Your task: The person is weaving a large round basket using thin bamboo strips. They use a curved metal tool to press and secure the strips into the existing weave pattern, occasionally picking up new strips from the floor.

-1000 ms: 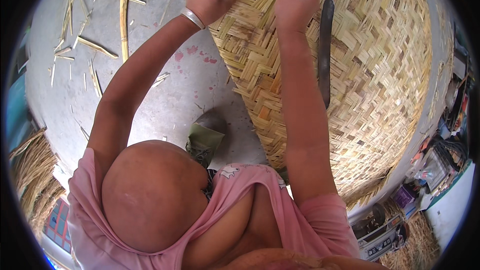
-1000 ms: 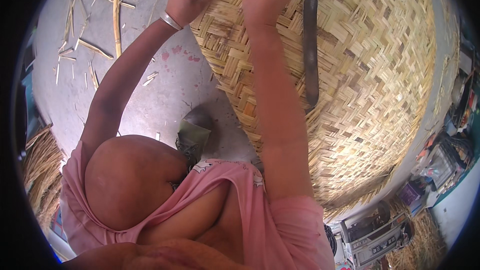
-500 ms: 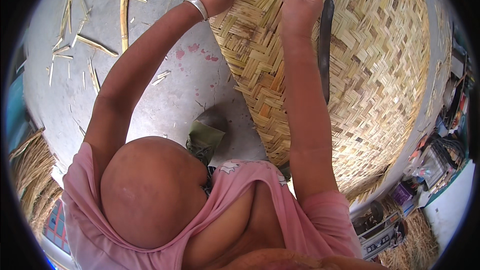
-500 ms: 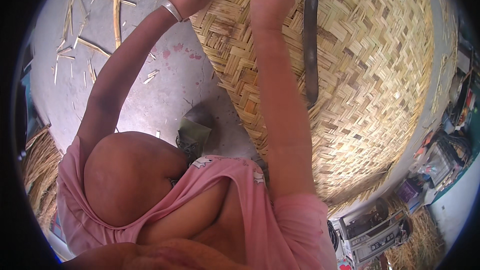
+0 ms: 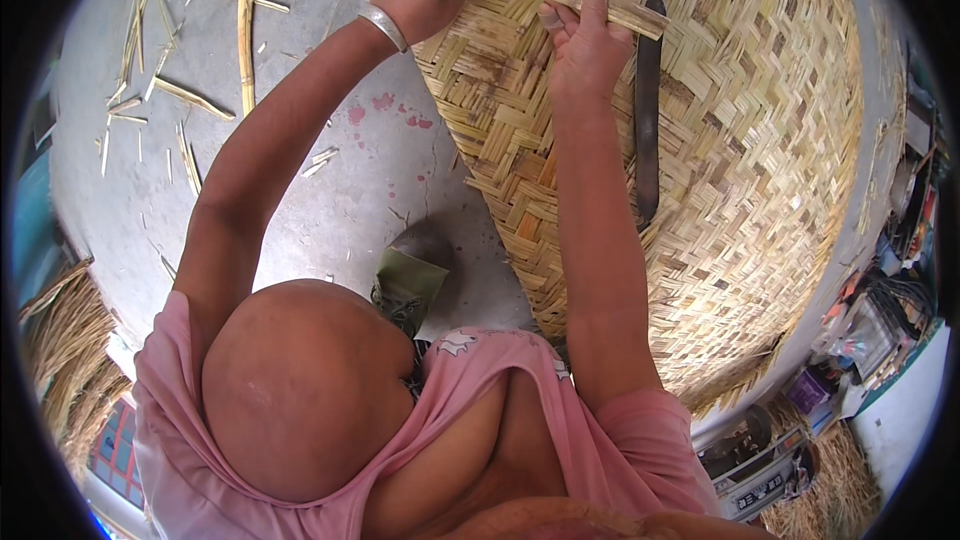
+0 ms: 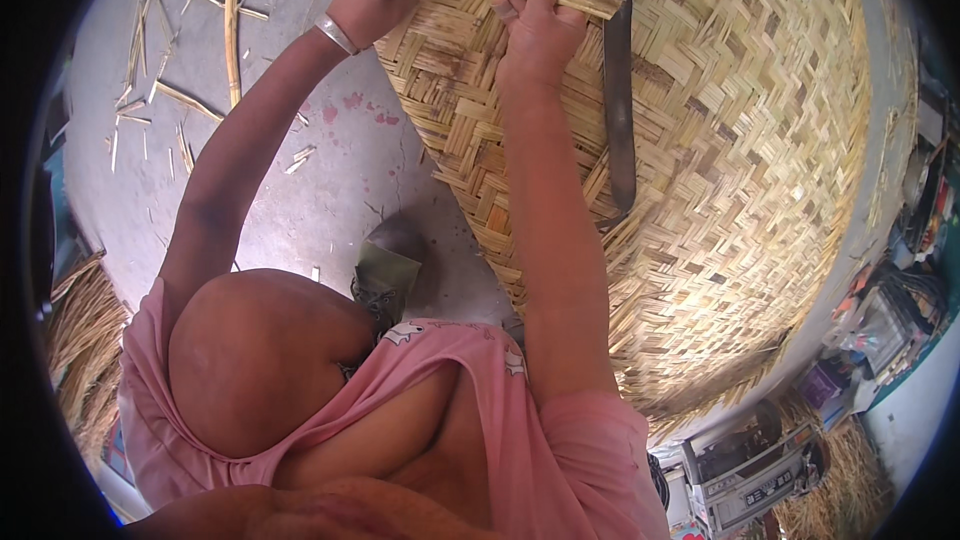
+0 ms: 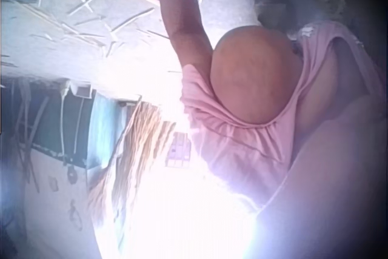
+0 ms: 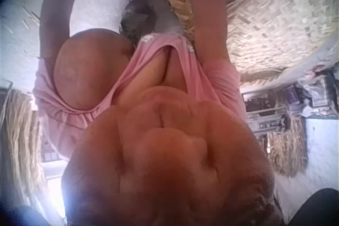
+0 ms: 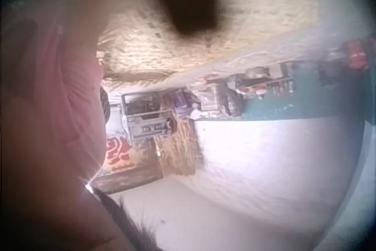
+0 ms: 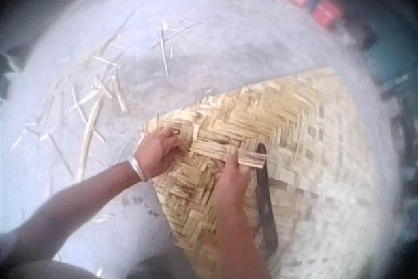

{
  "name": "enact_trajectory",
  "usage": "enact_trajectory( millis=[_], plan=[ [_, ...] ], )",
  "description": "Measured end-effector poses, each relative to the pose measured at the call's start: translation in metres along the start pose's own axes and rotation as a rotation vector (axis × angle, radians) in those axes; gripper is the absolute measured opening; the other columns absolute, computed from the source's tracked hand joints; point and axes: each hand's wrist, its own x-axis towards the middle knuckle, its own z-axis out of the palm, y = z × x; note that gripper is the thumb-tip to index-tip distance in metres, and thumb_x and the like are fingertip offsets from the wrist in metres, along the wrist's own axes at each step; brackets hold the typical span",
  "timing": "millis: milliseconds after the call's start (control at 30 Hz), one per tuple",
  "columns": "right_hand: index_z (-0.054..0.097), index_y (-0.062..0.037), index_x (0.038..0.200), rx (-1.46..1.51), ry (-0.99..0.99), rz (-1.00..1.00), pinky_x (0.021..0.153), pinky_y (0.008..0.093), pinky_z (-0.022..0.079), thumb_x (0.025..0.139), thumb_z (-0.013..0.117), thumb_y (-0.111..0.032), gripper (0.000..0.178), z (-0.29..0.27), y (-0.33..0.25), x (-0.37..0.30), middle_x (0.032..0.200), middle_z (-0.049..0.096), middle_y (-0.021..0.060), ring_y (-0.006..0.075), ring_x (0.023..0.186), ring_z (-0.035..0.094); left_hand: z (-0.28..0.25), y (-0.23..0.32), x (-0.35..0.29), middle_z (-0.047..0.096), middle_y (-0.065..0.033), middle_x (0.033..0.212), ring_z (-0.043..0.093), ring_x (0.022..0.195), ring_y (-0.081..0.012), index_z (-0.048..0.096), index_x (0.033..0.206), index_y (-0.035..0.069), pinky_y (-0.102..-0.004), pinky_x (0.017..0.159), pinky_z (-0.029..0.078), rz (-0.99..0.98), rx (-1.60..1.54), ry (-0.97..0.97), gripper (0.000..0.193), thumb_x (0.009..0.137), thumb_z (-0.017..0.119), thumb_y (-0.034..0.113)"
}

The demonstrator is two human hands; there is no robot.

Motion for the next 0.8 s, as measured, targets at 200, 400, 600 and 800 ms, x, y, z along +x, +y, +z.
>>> enact_trajectory(
  millis=[200, 400, 600, 800],
  plan=[
    [0.054, 0.0047, 0.117, 0.186, 0.028, 0.085, 0.071, 0.0371, 0.06, 0.097, 0.06, -0.021, 0.033, -0.007, -0.002, -0.003, 0.106, 0.062, 0.0138, 0.0275, 0.087, 0.067, 0.0, 0.013, 0.012, 0.06, -0.0141, 0.088, 0.06, 0.086, -0.0353, 0.065, 0.08, 0.012, -0.0459, 0.072, 0.049, -0.099, 0.103, -0.004, 0.006, 0.076, 0.06, 0.011],
    [0.053, 0.0051, 0.117, 0.168, 0.09, 0.098, 0.069, 0.0365, 0.059, 0.098, 0.058, -0.02, 0.032, -0.007, -0.005, -0.022, 0.103, 0.062, 0.0133, 0.0282, 0.087, 0.067, -0.006, 0.022, 0.018, 0.06, -0.0123, 0.084, 0.06, 0.082, -0.0338, 0.063, 0.074, 0.012, -0.0456, 0.071, 0.049, -0.117, 0.128, 0.005, 0.005, 0.076, 0.059, 0.012],
    [0.055, 0.0049, 0.114, 0.081, 0.096, 0.035, 0.068, 0.0328, 0.059, 0.099, 0.058, -0.022, 0.031, 0.003, -0.003, -0.02, 0.104, 0.062, 0.0116, 0.0237, 0.085, 0.067, -0.003, 0.018, 0.017, 0.061, -0.0121, 0.083, 0.061, 0.081, -0.0338, 0.065, 0.074, 0.011, -0.0449, 0.071, 0.05, -0.106, 0.128, 0.005, 0.006, 0.074, 0.059, 0.01],
    [0.055, 0.0065, 0.111, 0.018, 0.097, 0.12, 0.063, 0.0307, 0.06, 0.098, 0.057, -0.019, 0.029, 0.02, -0.005, -0.009, 0.099, 0.062, 0.0115, 0.0194, 0.079, 0.066, 0.001, 0.011, 0.016, 0.063, -0.012, 0.083, 0.062, 0.079, -0.0334, 0.068, 0.074, 0.011, -0.0439, 0.072, 0.051, -0.13, 0.07, -0.008, 0.009, 0.073, 0.059, 0.009]
  ],
)
